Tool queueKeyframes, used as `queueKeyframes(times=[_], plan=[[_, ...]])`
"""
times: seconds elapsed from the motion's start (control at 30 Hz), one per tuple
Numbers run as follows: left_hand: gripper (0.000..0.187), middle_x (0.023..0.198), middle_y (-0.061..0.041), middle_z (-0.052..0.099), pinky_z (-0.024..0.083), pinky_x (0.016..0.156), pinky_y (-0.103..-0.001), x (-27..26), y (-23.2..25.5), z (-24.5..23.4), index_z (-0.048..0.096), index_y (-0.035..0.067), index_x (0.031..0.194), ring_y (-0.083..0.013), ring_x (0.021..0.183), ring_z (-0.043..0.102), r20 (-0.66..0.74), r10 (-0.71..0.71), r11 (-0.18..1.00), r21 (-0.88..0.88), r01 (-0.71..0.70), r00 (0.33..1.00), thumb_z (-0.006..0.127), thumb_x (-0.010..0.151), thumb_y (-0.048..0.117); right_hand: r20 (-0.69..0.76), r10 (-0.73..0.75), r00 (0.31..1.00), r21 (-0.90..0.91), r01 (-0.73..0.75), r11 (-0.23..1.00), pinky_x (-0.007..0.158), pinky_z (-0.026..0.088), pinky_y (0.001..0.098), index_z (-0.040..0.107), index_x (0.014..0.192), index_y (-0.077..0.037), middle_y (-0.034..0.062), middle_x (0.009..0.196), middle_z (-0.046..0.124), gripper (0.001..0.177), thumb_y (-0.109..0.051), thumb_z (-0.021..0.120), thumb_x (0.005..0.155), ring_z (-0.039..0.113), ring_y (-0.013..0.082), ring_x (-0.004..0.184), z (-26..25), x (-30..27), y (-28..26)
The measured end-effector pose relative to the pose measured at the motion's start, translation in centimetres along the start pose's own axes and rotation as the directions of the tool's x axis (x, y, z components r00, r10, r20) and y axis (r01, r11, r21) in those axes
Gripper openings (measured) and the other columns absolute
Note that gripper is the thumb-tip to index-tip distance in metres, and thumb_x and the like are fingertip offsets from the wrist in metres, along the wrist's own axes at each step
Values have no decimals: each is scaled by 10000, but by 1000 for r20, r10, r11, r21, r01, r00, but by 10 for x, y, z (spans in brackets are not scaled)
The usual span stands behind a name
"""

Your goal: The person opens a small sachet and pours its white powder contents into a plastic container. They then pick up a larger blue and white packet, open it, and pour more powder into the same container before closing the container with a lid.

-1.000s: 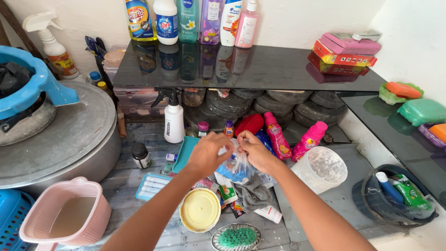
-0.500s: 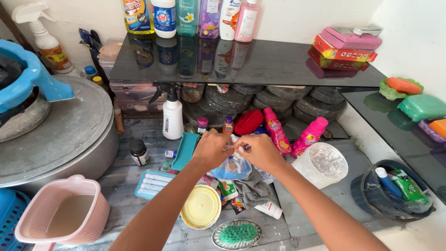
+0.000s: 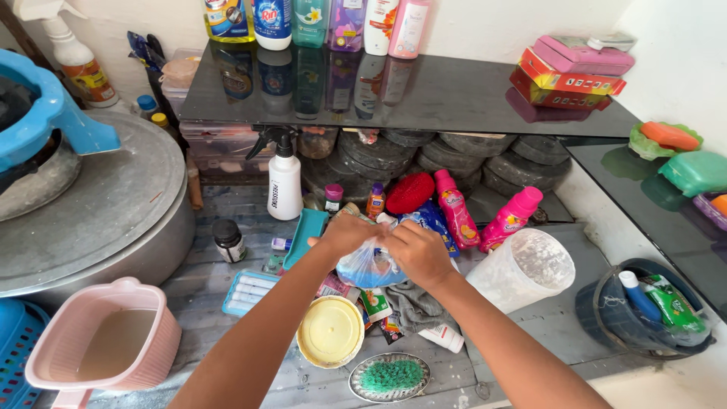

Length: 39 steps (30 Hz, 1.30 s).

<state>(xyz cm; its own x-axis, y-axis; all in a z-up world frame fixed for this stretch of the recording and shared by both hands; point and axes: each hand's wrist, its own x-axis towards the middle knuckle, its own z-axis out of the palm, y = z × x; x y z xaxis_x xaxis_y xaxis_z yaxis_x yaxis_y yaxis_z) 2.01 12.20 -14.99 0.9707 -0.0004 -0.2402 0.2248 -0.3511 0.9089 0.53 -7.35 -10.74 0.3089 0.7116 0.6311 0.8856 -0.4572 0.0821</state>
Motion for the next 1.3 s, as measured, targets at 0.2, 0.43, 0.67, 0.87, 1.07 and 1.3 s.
queueKeyframes(times=[0.2, 0.43, 0.67, 0.87, 1.07, 1.3], plan=[[400, 1031, -61, 777, 308, 1019, -496, -9, 4, 19, 814, 202, 974, -240, 1087, 666, -280, -249, 969, -77, 237, 927, 635, 899, 553, -15, 262, 965, 258, -250, 933, 802, 504, 348, 795, 1004, -101, 23, 964, 765, 185, -97, 743, 827, 618, 234, 894, 6, 5, -1], [297, 1202, -74, 697, 319, 1025, -566, 4, 7, 22, 759, 188, 1118, -315, 1232, 533, -505, -418, 900, -113, 422, 756, 591, 927, 341, -79, 542, 837, 224, -515, 828, 825, 422, 354, 822, 912, -155, 8, 875, 794, 80, -158, 768, 853, 525, 232, 840, 31, -18, -16], [262, 1002, -150, 772, 484, 764, -288, 20, -49, 24, 760, 72, 1079, -238, 891, 710, -533, -397, 868, -483, 117, 747, 630, 941, 253, 39, 646, 762, 138, -645, 752, 778, 496, 402, 820, 883, -160, 20, 855, 787, 102, -132, 725, 857, 585, 286, 848, 31, -48, -18], [145, 793, -69, 679, 437, 789, -330, 8, -59, -15, 621, 93, 861, -215, 792, 599, 36, 400, 910, -136, -392, 916, 533, 970, 130, 257, 355, 899, -220, -303, 927, 576, 544, 445, 717, 876, -137, 49, 819, 730, 171, -84, 701, 715, 688, 305, 782, 13, -28, 9], [48, 852, 22, 691, 272, 869, -443, -24, -17, -47, 629, 198, 855, -207, 974, 627, 94, 418, 722, 569, -393, 904, 595, 888, 206, 355, 369, 859, -308, -265, 914, 529, 522, 460, 697, 887, -176, 40, 834, 724, 52, -150, 653, 873, 722, 278, 690, 10, -19, 36], [107, 905, -17, 718, 345, 904, -473, -31, -25, -43, 656, 210, 955, -256, 1036, 625, 39, 350, 700, 653, -289, 936, 576, 885, 212, 465, 557, 688, -324, -453, 830, 611, 533, 484, 750, 1008, -260, 58, 837, 757, 154, -224, 686, 872, 720, 299, 717, 20, -20, 26]])
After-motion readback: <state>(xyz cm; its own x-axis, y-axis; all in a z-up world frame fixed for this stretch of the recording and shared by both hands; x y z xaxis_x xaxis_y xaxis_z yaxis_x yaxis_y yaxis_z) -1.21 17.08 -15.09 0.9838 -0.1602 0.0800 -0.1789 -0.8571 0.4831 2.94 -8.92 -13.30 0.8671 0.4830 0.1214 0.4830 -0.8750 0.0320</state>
